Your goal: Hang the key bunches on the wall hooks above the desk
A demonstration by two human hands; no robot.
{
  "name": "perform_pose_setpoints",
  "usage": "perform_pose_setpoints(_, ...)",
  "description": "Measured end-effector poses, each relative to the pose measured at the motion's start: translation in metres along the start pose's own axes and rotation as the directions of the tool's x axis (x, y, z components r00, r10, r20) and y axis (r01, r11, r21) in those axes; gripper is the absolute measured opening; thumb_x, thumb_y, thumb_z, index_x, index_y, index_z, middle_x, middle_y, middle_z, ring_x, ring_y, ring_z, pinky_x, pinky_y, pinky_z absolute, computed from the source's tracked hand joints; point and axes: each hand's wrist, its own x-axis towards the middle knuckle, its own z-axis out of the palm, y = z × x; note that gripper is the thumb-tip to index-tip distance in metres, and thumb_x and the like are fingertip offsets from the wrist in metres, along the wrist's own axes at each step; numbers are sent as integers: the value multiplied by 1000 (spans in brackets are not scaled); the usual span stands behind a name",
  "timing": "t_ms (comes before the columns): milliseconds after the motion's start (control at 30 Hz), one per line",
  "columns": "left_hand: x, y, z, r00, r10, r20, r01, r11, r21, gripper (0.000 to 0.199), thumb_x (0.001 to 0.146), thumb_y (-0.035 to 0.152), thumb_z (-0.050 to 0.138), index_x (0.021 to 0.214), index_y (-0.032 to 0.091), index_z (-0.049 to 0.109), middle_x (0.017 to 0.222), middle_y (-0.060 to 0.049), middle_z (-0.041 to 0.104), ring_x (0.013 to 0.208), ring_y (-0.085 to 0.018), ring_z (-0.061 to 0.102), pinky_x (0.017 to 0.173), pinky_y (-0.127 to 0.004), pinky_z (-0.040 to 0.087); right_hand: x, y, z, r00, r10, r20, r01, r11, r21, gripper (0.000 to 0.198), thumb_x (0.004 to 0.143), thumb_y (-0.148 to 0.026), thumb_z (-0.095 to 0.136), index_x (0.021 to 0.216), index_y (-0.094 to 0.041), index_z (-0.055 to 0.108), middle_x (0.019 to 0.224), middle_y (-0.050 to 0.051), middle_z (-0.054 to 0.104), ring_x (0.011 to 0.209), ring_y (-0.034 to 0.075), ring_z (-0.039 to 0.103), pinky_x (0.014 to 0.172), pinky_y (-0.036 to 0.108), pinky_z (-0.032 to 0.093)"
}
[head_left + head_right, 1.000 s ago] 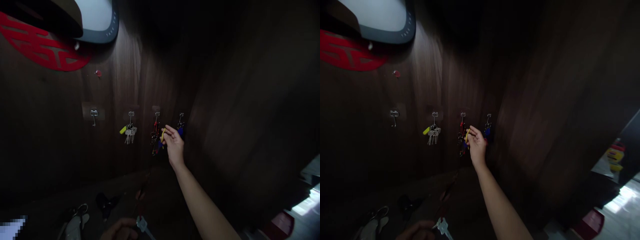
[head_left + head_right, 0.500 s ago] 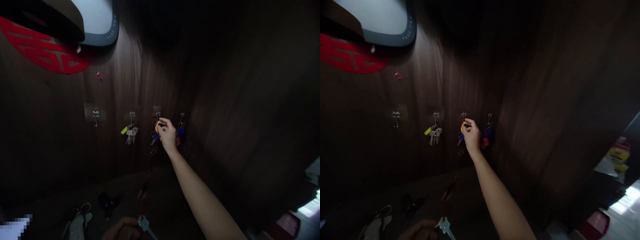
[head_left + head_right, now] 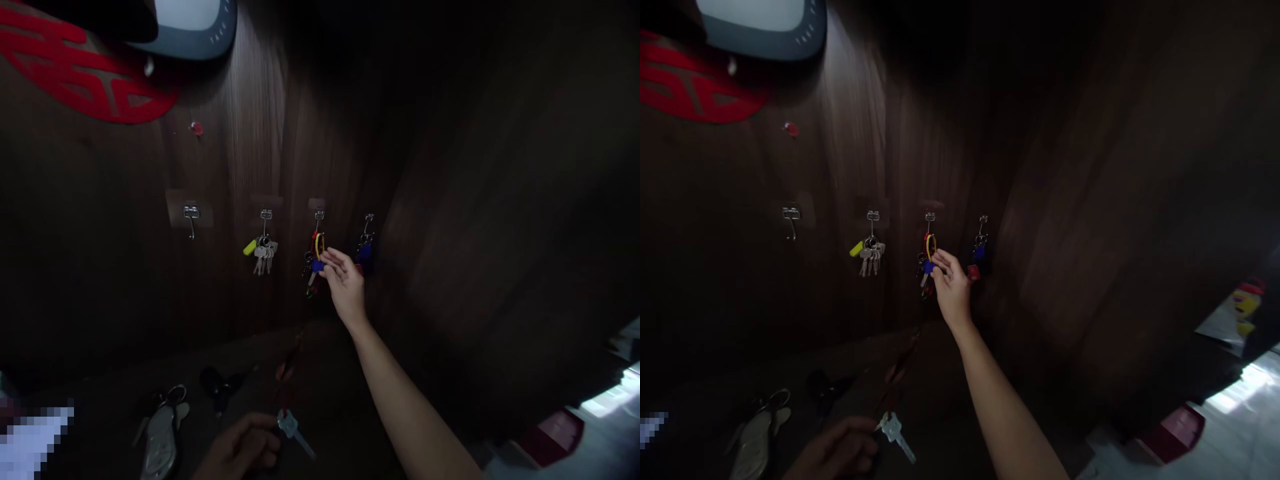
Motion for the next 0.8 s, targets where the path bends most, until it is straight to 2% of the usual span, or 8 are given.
perform_pose_setpoints(133,-1,-1,1,1000,-4,-23,3,1000,-10,50,68,62,63,97,21,68,88,-5,71,81,-20,66,82,-31,49,-26,2,-8,999,42,2,-42,999,7,29,83,-32,56,110,-22,59,116,9,63,113,23,58,86,39,54)
perform_pose_setpoints(267,-1,-3,2,999,9,-31,-10,999,-39,51,67,62,65,96,20,68,87,-5,72,77,-19,66,79,-31,50,-50,15,-15,992,125,31,-125,992,-14,28,84,-35,56,108,-22,60,113,9,65,110,24,59,84,41,55)
perform_pose_setpoints(467,0,-2,3,998,-14,-61,10,998,-69,51,67,61,66,96,19,68,87,-5,71,76,-18,66,77,-30,51,-85,49,-21,963,265,39,-264,964,-33,25,84,-36,55,102,-21,62,101,9,68,100,23,65,79,39,56)
perform_pose_setpoints(633,-1,3,5,991,-6,-137,3,1000,-25,45,70,57,64,93,19,67,83,-4,71,73,-18,66,73,-29,52,-98,68,-28,916,349,198,-318,932,-172,20,84,-31,52,94,-20,65,95,7,69,92,20,66,77,35,54)
perform_pose_setpoints(800,-5,13,4,971,60,-230,-30,991,130,34,75,50,57,89,21,66,77,-2,71,74,-18,66,73,-28,51,-98,67,-32,847,365,387,-235,910,-342,20,85,-24,49,92,-21,67,92,4,70,88,18,65,79,31,50)
